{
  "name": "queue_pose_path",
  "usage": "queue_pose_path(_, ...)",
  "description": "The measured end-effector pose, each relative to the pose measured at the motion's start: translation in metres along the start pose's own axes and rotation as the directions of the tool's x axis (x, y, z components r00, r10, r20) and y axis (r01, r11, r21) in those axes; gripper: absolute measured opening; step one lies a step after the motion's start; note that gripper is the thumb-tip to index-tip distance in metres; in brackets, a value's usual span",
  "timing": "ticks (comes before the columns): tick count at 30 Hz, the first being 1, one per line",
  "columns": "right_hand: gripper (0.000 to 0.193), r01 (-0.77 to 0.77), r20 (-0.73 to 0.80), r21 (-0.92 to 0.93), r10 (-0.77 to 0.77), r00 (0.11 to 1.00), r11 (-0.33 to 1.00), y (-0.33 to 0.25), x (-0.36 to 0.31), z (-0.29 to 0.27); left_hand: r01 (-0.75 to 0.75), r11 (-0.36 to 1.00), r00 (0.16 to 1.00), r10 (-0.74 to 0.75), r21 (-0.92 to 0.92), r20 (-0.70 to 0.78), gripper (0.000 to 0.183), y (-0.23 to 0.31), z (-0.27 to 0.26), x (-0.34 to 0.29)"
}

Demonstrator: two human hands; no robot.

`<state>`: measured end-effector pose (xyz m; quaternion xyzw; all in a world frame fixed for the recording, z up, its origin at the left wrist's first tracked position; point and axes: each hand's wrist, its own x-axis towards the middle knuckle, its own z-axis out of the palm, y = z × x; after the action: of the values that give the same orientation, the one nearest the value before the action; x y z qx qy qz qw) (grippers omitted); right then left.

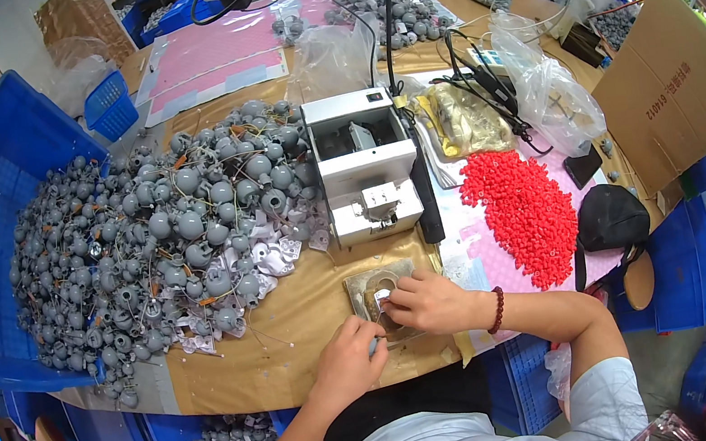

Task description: Assembling small grey plastic components with red parts using a pneumatic screwdriver and a jig.

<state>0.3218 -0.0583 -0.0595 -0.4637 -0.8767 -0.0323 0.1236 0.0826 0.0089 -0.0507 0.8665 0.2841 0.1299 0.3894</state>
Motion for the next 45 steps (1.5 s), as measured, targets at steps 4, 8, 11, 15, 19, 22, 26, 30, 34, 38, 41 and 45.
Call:
queue_pose_path(4, 0.035, -0.179, 0.013, 0.296, 0.184, 0.983, 0.938, 0.015, -0.004, 0.006, 0.039, 0.999, 0.999, -0.040, 0.035, 0.017, 0.019, 0.000, -0.001, 0.001)
queue_pose_path(8, 0.037, -0.283, 0.052, 0.350, 0.283, 0.958, 0.893, 0.011, -0.006, 0.009, -0.071, 0.926, 0.979, 0.136, 0.370, -0.152, 0.041, 0.002, 0.016, 0.009)
queue_pose_path(11, 0.038, -0.293, 0.053, 0.337, 0.292, 0.955, 0.895, 0.010, -0.005, 0.009, -0.125, 0.834, 0.964, 0.230, 0.537, -0.133, 0.057, -0.008, 0.036, 0.011)
queue_pose_path(15, 0.037, -0.353, 0.097, 0.419, 0.345, 0.934, 0.837, 0.006, -0.008, 0.005, -0.186, 0.761, 0.942, 0.317, 0.622, -0.106, 0.055, -0.017, 0.045, 0.012)
queue_pose_path(19, 0.035, -0.387, 0.062, 0.664, 0.468, 0.882, 0.640, 0.009, -0.006, -0.014, -0.227, 0.730, 0.926, 0.367, 0.645, -0.090, 0.046, -0.018, 0.038, 0.018)
queue_pose_path(22, 0.036, -0.424, 0.100, 0.670, 0.493, 0.864, 0.609, 0.017, -0.015, -0.013, -0.273, 0.734, 0.922, 0.385, 0.622, -0.049, 0.043, -0.018, 0.030, 0.022)
queue_pose_path(26, 0.040, -0.483, 0.147, 0.630, 0.517, 0.843, 0.608, 0.007, -0.016, -0.008, -0.308, 0.746, 0.913, 0.407, 0.590, -0.038, 0.042, -0.022, 0.027, 0.024)
queue_pose_path(30, 0.042, -0.317, -0.016, 0.465, 0.366, 0.931, 0.827, 0.001, -0.015, 0.003, -0.322, 0.752, 0.909, 0.415, 0.576, -0.034, 0.040, -0.023, 0.028, 0.026)
queue_pose_path(34, 0.041, -0.284, -0.041, 0.399, 0.326, 0.944, 0.872, -0.003, -0.020, 0.010, -0.341, 0.731, 0.907, 0.422, 0.591, 0.001, 0.039, -0.024, 0.027, 0.029)
queue_pose_path(38, 0.034, -0.402, 0.056, 0.594, 0.462, 0.885, 0.697, 0.003, -0.024, 0.003, -0.354, 0.655, 0.895, 0.445, 0.668, 0.038, 0.039, -0.016, 0.029, 0.028)
queue_pose_path(41, 0.035, -0.480, 0.140, 0.727, 0.577, 0.805, 0.492, 0.011, -0.028, -0.001, -0.358, 0.679, 0.889, 0.458, 0.641, 0.013, 0.041, -0.019, 0.034, 0.022)
queue_pose_path(45, 0.036, -0.453, 0.122, 0.792, 0.620, 0.775, 0.410, 0.014, -0.030, 0.008, -0.357, 0.750, 0.885, 0.462, 0.557, -0.055, 0.039, -0.021, 0.034, 0.023)
